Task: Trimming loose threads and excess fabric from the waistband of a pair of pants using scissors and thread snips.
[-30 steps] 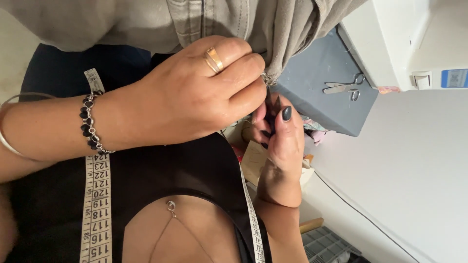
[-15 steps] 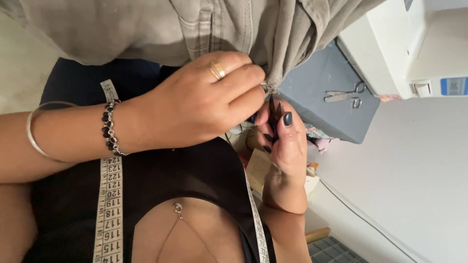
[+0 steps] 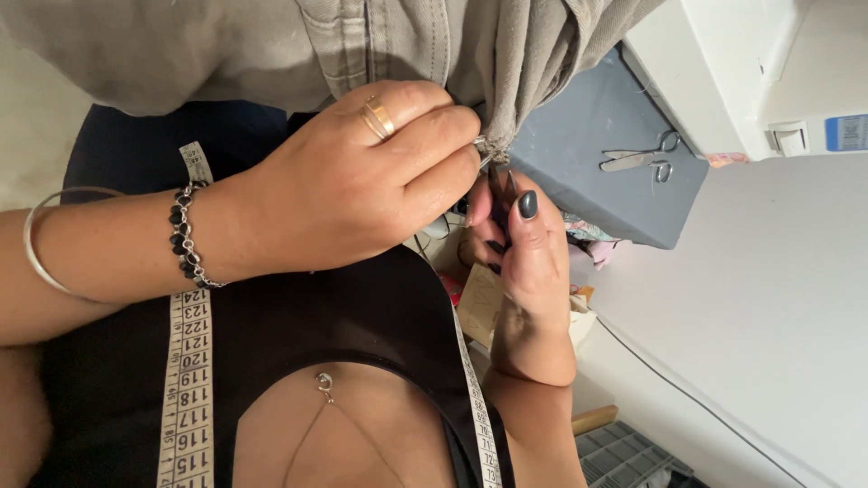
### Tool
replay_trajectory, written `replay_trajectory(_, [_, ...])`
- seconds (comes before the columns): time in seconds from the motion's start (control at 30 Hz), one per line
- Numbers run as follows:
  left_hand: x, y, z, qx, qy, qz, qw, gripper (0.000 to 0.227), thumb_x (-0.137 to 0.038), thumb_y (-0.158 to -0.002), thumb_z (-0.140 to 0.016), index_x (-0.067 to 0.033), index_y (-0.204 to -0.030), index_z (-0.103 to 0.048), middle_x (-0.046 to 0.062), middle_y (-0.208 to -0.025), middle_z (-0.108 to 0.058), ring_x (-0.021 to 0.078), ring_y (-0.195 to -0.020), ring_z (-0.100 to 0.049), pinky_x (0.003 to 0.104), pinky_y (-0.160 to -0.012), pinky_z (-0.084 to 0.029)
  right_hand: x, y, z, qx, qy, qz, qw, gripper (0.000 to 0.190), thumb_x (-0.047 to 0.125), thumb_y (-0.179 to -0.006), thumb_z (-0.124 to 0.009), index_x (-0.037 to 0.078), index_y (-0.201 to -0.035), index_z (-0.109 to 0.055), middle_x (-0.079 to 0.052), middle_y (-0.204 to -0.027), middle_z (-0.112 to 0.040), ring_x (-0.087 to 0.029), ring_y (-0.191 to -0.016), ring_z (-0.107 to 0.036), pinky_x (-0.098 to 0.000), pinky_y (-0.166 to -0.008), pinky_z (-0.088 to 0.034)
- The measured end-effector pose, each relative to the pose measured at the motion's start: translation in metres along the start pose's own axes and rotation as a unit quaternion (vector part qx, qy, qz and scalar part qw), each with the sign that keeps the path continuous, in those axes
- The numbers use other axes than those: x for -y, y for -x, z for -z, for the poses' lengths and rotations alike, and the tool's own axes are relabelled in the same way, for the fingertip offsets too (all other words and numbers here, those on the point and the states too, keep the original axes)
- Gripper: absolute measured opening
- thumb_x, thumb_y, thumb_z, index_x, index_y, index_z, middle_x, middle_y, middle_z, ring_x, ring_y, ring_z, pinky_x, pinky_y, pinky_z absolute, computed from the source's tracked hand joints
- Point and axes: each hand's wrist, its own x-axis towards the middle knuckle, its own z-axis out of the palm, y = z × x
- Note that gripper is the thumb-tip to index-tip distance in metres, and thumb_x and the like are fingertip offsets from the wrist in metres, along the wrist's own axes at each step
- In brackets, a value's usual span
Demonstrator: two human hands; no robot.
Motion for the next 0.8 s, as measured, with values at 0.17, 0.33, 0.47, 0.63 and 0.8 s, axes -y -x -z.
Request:
replay_trajectory(0.17, [0.000,-0.003,0.001,0.001,-0.015,-0.010,1.000,0.020,-0.008,-0.110,-0.051,-0.0103,-0.093,-0.062,0.005,-0.109,-0.061,0.0197,-0.104,-0.063,0.029,-0.089,-0.058,0.000,-0.001,0.004,0.020,0.012,0.012,1.000,0.058,0.062,-0.101,-0.045,0.006,-0.087,-0.052,0.001,-0.066,-0.027,-0.009,-0.054,-0.025,-0.0220,-0.048,-0.024])
replay_trajectory(0.33, [0.000,-0.004,0.000,0.004,-0.043,-0.035,0.998,0.019,-0.009,-0.110,-0.052,-0.0087,-0.101,-0.068,0.005,-0.115,-0.063,0.0190,-0.106,-0.060,0.029,-0.092,-0.059,-0.004,-0.003,0.016,0.034,-0.020,-0.030,0.999,0.051,0.057,-0.100,-0.050,0.008,-0.087,-0.054,0.002,-0.066,-0.029,-0.009,-0.055,-0.027,-0.0223,-0.049,-0.025])
replay_trajectory(0.47, [0.001,-0.007,0.002,0.002,-0.075,-0.057,0.996,0.018,-0.006,-0.107,-0.056,-0.0105,-0.095,-0.069,0.004,-0.111,-0.064,0.0179,-0.105,-0.059,0.027,-0.092,-0.059,0.000,-0.003,0.024,0.062,-0.027,-0.070,0.995,0.048,0.054,-0.101,-0.048,0.008,-0.087,-0.054,0.002,-0.065,-0.037,-0.008,-0.055,-0.033,-0.0215,-0.048,-0.029])
replay_trajectory(0.63, [0.002,-0.008,0.001,0.018,-0.088,-0.064,0.994,0.019,0.000,-0.106,-0.058,-0.0101,-0.091,-0.065,0.004,-0.110,-0.062,0.0172,-0.101,-0.060,0.025,-0.088,-0.059,0.005,-0.003,0.030,0.079,0.028,-0.087,0.993,0.049,0.056,-0.101,-0.045,0.010,-0.089,-0.056,0.000,-0.062,-0.038,-0.009,-0.055,-0.034,-0.0217,-0.052,-0.029])
replay_trajectory(0.8, [0.001,-0.008,0.001,0.015,-0.079,-0.058,0.995,0.017,-0.004,-0.108,-0.059,-0.0101,-0.095,-0.068,0.004,-0.113,-0.063,0.0173,-0.105,-0.060,0.025,-0.090,-0.059,0.004,-0.004,0.030,0.083,0.008,-0.083,0.993,0.047,0.053,-0.102,-0.047,0.009,-0.089,-0.057,0.003,-0.072,-0.042,-0.008,-0.057,-0.036,-0.0205,-0.052,-0.030])
